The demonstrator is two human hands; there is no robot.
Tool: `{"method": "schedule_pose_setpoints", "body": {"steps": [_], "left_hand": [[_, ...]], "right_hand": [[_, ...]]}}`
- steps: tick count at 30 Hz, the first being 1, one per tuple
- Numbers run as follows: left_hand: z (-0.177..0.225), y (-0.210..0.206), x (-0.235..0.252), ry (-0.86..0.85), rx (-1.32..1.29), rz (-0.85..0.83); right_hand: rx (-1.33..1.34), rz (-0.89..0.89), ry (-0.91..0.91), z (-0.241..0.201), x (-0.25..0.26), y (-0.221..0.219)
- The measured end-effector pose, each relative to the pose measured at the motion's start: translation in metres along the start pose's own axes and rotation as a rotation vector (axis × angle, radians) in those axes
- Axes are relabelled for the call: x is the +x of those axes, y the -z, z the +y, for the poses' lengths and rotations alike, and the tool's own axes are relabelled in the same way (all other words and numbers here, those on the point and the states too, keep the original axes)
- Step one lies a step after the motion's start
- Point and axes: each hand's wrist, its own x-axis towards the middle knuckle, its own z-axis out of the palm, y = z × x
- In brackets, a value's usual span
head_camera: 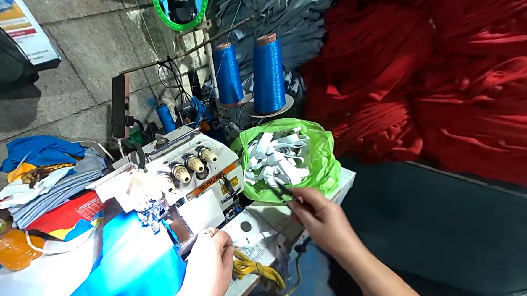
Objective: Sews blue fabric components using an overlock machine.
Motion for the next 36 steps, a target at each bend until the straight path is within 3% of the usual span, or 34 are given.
{"method": "schedule_pose_setpoints", "body": {"steps": [2, 5, 7, 9, 13, 22, 27, 31, 33, 36], "left_hand": [[0.006, 0.008, 0.001, -0.026, -0.126, -0.016], [0.018, 0.020, 0.003, -0.097, -0.255, -0.060], [0.025, 0.026, 0.003, -0.114, -0.327, -0.086], [0.031, 0.033, 0.003, -0.058, -0.416, -0.126], [0.025, 0.044, 0.000, 0.038, -0.522, -0.188], [0.000, 0.031, -0.004, 0.123, -0.579, -0.148], [-0.004, 0.028, -0.002, 0.176, -0.574, -0.100], [-0.002, 0.027, 0.001, 0.195, -0.385, -0.046], [-0.001, 0.022, -0.001, 0.122, -0.176, -0.012], [0.001, 0.009, 0.000, -0.064, -0.206, 0.186]], "right_hand": [[0.215, 0.001, -0.103, -0.011, -0.003, 0.010], [0.521, -0.302, -0.258, -0.040, -0.016, 0.005], [0.550, -0.479, -0.301, -0.055, -0.018, -0.008], [0.522, -0.504, -0.343, -0.064, -0.016, -0.019], [0.481, -0.352, -0.381, -0.060, -0.002, -0.020], [0.356, 0.221, -0.440, -0.016, 0.035, -0.005], [0.184, 0.245, -0.347, -0.006, 0.045, -0.012], [-0.054, -0.038, -0.158, -0.013, 0.040, -0.020], [-0.082, -0.087, -0.069, -0.017, 0.033, -0.023], [0.118, -0.272, 0.105, -0.012, 0.023, -0.008]]}}
